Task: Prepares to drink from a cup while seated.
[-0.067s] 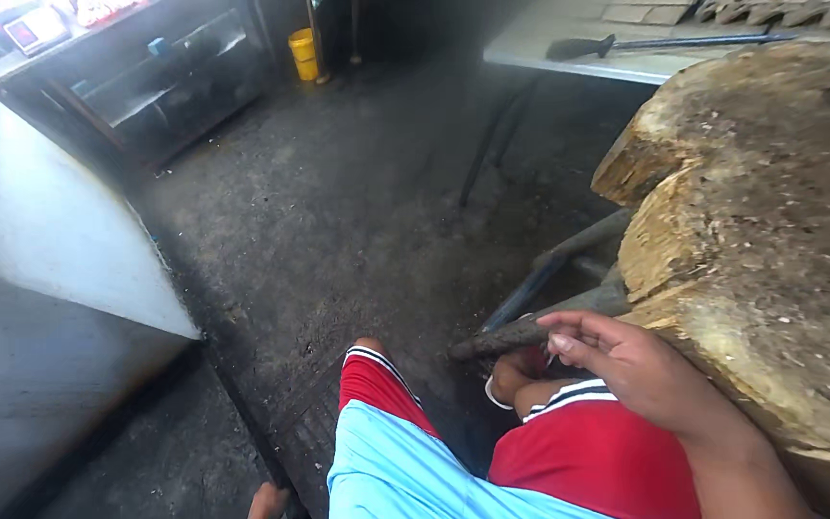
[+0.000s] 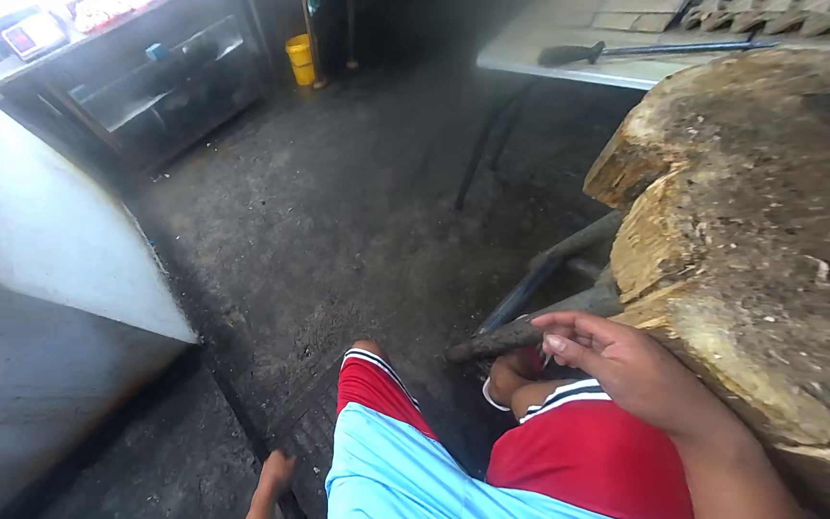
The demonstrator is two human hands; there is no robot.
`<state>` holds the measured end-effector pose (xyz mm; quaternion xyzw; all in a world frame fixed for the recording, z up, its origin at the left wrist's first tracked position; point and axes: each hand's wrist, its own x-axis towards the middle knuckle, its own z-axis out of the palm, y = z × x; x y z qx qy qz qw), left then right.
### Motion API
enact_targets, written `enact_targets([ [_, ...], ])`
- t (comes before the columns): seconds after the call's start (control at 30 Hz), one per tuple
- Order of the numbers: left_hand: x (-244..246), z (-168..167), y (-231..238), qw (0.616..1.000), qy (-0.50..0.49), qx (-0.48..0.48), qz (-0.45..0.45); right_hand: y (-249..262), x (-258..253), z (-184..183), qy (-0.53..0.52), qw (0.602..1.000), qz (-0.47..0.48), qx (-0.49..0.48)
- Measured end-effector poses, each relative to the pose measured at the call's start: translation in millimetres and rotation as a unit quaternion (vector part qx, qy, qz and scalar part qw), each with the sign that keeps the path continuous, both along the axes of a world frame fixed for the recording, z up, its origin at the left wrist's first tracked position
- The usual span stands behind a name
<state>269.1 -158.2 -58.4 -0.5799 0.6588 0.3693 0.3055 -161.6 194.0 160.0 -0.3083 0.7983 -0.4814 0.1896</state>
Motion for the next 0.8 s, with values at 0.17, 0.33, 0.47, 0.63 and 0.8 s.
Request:
enact_targets([
  [0.17, -158.1, -11.1, -39.6, 0.973, 0.218, -0.081, -0.014, 0.2, 1.3, 2.1, -0.006, 1.000, -0.008, 0.007],
  [0.33, -305.5, 44.0, 6.2, 0.935, 0.335, -0.066, -0.091, -0.5, 0.0, 2.5, -0.014, 1.000, -0.011, 0.013],
  [0.47, -342.9, 26.2, 91.0, 0.913, 0.344, 0.042, -0.215, -1.3, -0.5, 2.1, -0.024, 1.000, -0.012, 0.009],
  [0.63, -280.6, -8.9, 187.1, 0.860, 0.129, 0.146, -0.472, -5.1, -1.7, 4.9, -0.037, 0.999, -0.012, 0.013],
  [0.8, -292.6, -9.7, 187.5, 0.811, 0.065, 0.177, -0.553, -6.7, -3.5, 0.3, -0.032, 0.999, 0.002, 0.006],
])
